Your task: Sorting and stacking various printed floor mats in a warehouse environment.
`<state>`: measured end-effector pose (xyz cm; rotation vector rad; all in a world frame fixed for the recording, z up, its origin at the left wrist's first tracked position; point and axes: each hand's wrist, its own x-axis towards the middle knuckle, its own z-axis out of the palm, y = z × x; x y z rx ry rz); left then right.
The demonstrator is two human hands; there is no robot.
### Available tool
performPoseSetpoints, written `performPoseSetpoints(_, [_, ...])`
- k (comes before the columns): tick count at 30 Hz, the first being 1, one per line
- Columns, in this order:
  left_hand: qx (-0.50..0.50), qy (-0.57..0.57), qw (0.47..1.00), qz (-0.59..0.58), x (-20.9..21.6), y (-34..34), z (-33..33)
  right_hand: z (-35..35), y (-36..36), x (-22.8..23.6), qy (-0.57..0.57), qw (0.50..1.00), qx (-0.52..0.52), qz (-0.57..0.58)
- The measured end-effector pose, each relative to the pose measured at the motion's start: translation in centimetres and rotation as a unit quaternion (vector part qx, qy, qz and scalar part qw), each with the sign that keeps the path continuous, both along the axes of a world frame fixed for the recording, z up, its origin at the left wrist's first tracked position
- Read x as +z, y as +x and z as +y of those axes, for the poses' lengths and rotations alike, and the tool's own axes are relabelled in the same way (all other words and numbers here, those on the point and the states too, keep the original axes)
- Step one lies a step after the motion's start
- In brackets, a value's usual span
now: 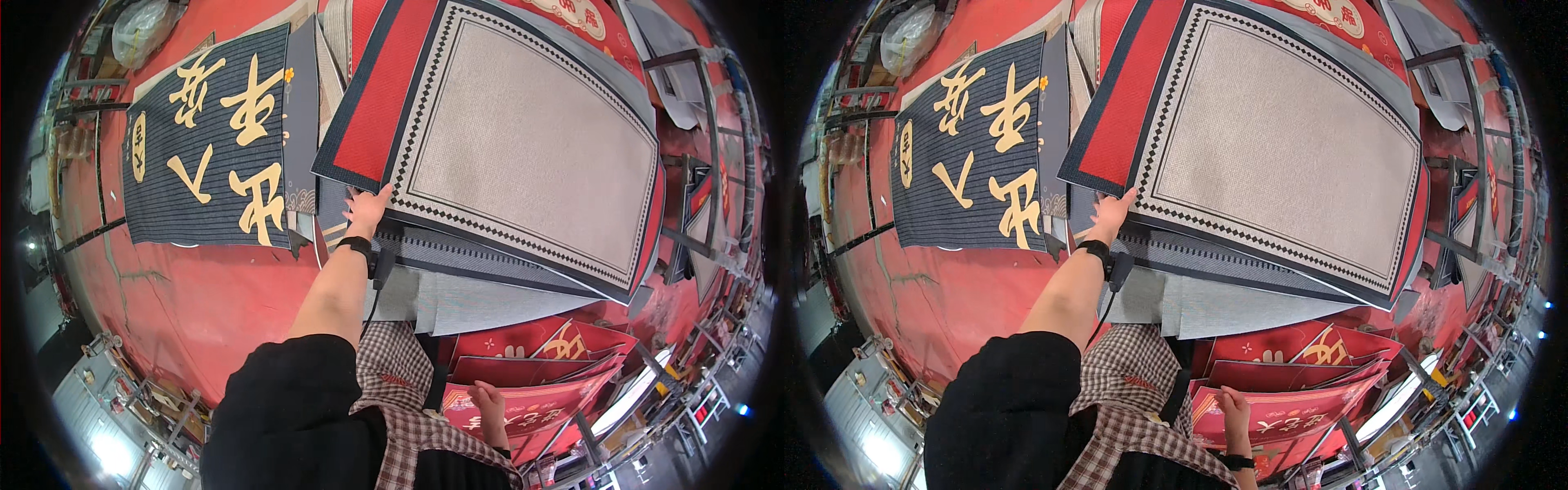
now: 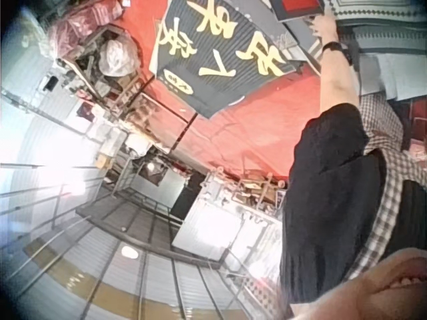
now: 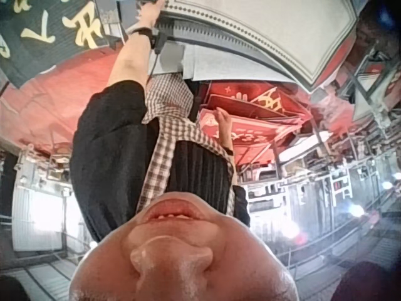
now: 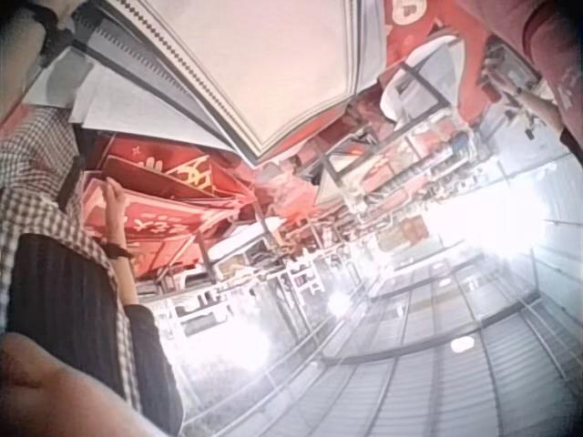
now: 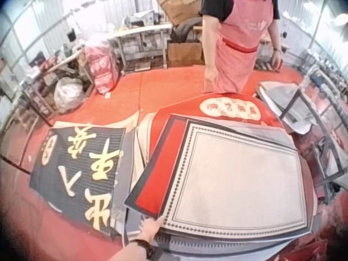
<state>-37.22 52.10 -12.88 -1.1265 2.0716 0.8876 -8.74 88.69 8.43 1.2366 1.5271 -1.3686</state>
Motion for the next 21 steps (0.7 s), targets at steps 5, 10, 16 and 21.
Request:
performPoseSetpoints(5, [0.011,0.012,1.0,0.007,0.3,-0.4,-1.0,0.4,2.1,0.0,0.0,0.999,-0.039,0.001])
performPoseSetpoints(10, [0.07,0.071,0.989,0.108,-2.1,1.4,-4.4,-0.3,1.0,0.1,0.006,1.0,-0.015,0.021])
performPoseSetpoints(16, [0.017,0.147,0.975,0.163,-1.3,0.5,-5.0,-0.6,1.9,-1.3,-0.018,1.0,-0.016,0.017])
performPoseSetpoints(21, [0.125,0.314,0.934,0.117,6.1,-4.0,-2.8,-0.8,2.6,-2.2,-0.037,0.999,0.009,0.026])
